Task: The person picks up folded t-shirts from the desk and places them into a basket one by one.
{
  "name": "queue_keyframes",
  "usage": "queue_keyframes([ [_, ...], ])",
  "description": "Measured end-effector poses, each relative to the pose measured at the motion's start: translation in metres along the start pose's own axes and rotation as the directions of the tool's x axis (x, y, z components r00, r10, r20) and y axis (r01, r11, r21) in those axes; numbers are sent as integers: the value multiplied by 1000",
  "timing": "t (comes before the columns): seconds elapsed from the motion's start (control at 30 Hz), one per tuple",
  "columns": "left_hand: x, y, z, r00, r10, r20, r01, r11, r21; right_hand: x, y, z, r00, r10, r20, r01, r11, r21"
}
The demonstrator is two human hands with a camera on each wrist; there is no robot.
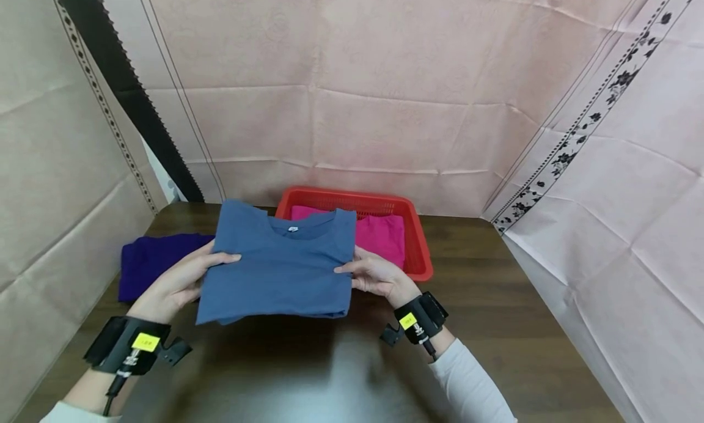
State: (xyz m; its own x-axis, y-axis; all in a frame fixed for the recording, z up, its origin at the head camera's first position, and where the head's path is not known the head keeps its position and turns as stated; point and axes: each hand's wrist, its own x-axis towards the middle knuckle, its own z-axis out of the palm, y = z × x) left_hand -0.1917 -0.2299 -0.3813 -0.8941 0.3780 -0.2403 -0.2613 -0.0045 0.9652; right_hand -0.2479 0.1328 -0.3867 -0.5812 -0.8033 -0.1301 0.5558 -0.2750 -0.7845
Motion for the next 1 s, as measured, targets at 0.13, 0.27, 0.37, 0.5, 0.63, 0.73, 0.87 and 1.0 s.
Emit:
queue_keyframes([
  [0.13, 20, 10, 11, 995, -99, -22, 94, 981, -169, -7, -9, -9, 999, -16, -28, 15, 999, -41],
  [0.27, 37, 14, 18, 998, -45, 40, 54, 968, -243, -16, -17, -16, 998, -24, -63, 21, 999, -47],
  [0.37, 51, 16, 22, 997, -1, 75, 20, 970, -244, -20, -24, -22, 996, -31, -78, 27, 999, -45],
  [0.5, 66, 20, 28, 996, 3, 93, 18, 976, -219, -23, -32, -30, 993, -40, -108, 32, 997, -70],
  [0.63, 82, 25, 35, 994, 0, 112, 22, 981, -195, -30, -42, -40, 987, -45, -154, 34, 997, -76],
  [0.73, 96, 27, 39, 993, -1, 118, 22, 984, -176, -34, -47, -47, 981, -48, -190, 34, 996, -77],
  [0.87, 112, 29, 44, 993, -31, 114, 52, 982, -183, -37, -54, -56, 973, -43, -227, 23, 996, -91],
  [1.0, 128, 31, 50, 992, -54, 115, 76, 977, -201, -40, -60, -64, 963, -36, -267, 2, 992, -126],
])
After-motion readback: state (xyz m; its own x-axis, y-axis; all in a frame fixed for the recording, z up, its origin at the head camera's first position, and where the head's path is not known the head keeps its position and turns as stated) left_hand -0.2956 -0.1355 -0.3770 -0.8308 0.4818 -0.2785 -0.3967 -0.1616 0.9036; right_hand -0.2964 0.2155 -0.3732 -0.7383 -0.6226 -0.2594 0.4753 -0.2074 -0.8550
